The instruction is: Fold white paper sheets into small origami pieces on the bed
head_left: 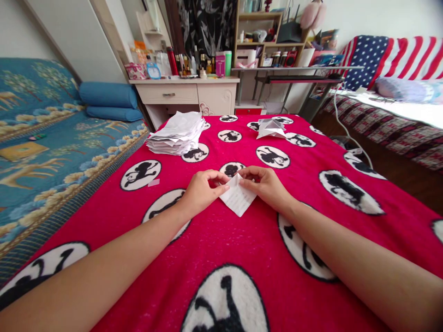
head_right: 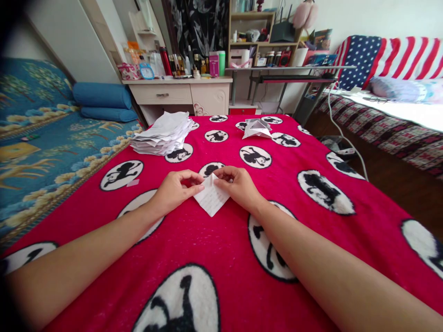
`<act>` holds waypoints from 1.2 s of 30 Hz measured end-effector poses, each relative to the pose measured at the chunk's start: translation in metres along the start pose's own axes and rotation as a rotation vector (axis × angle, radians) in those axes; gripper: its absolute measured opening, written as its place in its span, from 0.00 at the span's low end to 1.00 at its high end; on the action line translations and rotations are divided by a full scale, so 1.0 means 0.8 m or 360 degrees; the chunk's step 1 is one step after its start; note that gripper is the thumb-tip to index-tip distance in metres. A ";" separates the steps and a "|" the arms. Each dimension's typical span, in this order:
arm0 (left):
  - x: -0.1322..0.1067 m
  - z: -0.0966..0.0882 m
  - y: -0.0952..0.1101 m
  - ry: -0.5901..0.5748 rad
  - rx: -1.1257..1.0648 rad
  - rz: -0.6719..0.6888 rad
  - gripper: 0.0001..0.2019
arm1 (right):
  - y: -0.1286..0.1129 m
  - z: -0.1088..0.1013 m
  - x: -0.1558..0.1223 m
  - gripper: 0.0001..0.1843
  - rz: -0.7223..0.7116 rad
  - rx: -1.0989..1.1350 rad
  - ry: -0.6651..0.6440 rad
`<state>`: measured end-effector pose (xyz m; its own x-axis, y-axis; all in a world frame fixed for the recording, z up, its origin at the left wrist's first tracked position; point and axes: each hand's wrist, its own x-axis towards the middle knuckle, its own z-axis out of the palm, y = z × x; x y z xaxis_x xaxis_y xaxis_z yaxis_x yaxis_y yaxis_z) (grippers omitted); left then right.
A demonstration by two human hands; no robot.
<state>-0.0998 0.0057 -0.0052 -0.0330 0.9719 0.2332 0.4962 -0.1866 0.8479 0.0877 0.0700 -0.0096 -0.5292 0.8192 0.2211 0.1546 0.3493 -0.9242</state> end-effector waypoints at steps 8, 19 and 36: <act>0.004 0.009 -0.002 -0.0002 0.0096 0.0082 0.13 | -0.007 0.006 -0.004 0.10 -0.0321 -0.0317 0.0094; 0.000 0.011 0.008 -0.0014 0.0204 0.0118 0.13 | -0.008 0.010 -0.008 0.06 -0.0233 -0.0634 0.0063; -0.013 -0.007 -0.001 -0.0349 0.0193 0.0860 0.09 | -0.011 -0.011 -0.018 0.12 -0.0429 -0.0319 -0.0495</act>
<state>-0.1050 -0.0048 -0.0059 0.4255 0.7530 0.5019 0.4887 -0.6580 0.5729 0.1017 0.0590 -0.0019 -0.7934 0.5220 0.3130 0.1193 0.6376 -0.7611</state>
